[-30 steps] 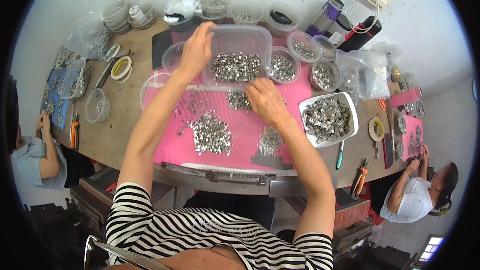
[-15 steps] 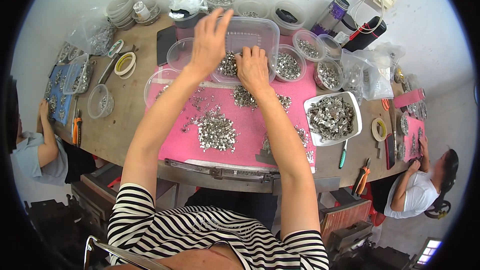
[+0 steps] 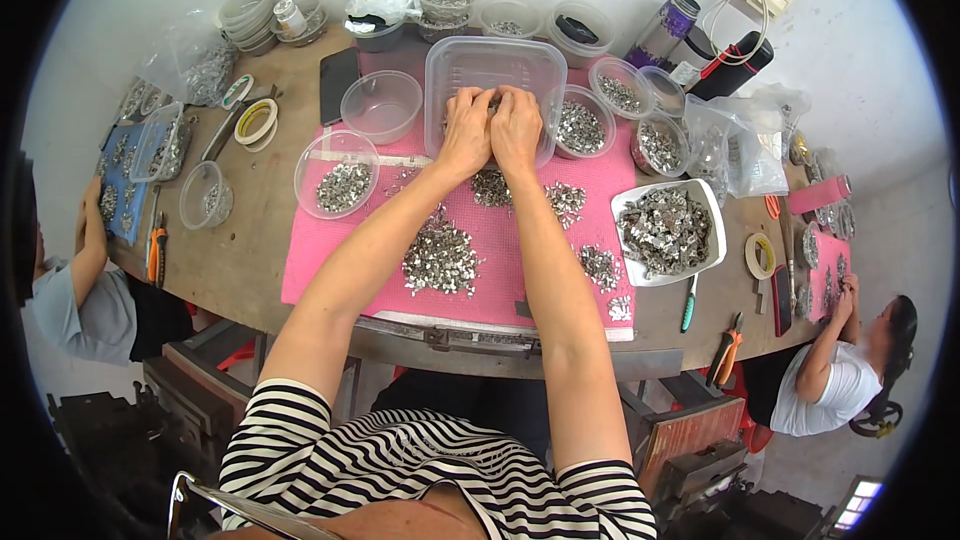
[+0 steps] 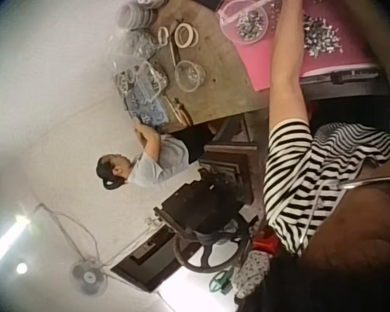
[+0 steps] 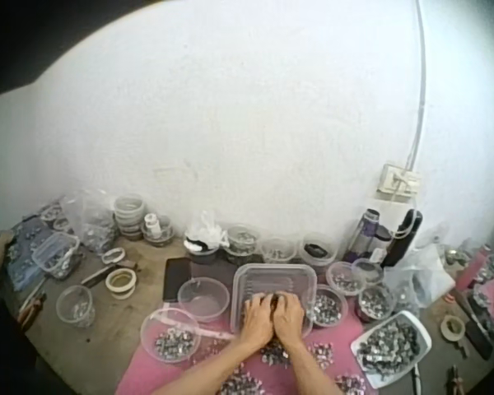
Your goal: The person arranges small metal pieces into a metal holder by hand, inserts the holder into a manual press machine, and operates the machine wheel to press the pieces.
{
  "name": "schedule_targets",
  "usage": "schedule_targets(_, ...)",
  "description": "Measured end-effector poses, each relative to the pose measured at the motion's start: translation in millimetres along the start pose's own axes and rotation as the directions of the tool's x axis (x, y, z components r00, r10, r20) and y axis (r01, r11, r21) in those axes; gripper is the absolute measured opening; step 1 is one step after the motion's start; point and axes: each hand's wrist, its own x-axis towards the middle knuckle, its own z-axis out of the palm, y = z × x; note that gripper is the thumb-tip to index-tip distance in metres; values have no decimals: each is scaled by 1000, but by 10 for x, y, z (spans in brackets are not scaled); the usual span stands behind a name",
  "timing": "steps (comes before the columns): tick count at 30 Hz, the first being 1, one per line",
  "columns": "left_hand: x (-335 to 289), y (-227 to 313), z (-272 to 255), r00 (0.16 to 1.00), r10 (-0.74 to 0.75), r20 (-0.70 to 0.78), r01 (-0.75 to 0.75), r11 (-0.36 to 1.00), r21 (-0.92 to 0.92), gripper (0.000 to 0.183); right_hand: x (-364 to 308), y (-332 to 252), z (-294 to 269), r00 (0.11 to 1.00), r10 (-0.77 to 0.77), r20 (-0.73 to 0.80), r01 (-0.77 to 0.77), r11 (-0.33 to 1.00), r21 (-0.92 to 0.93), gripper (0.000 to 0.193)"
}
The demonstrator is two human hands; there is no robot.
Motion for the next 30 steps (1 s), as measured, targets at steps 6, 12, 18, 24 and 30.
schedule_targets(6, 159, 45, 101, 972, -232, -25, 214, 927, -307, 36, 70, 0, 242, 885, 466, 5, -391, 737, 551, 34)
schedule_targets(12, 323, 82, 113, 729, -651, 211, 457, 233, -858, 42, 104, -183, 295, 787, 604, 128, -416, 365, 833, 41)
schedule_targets(18, 548, 157, 92, 621, -678, 393, 369, -190, -910, 43, 220, -90, 170, 769, 586, 255, -386, 106, 917, 46)
schedule_targets(24, 783, 236, -28, 638, -645, 420, 263, -330, -907, 44, 413, -426, 68, 818, 520, 245, -358, 127, 925, 44)
schedule_targets(30, 419, 765, -287, 643, -658, 392, 250, -304, -919, 42, 20, -654, -327, 841, 480, 248, -337, 109, 935, 41)
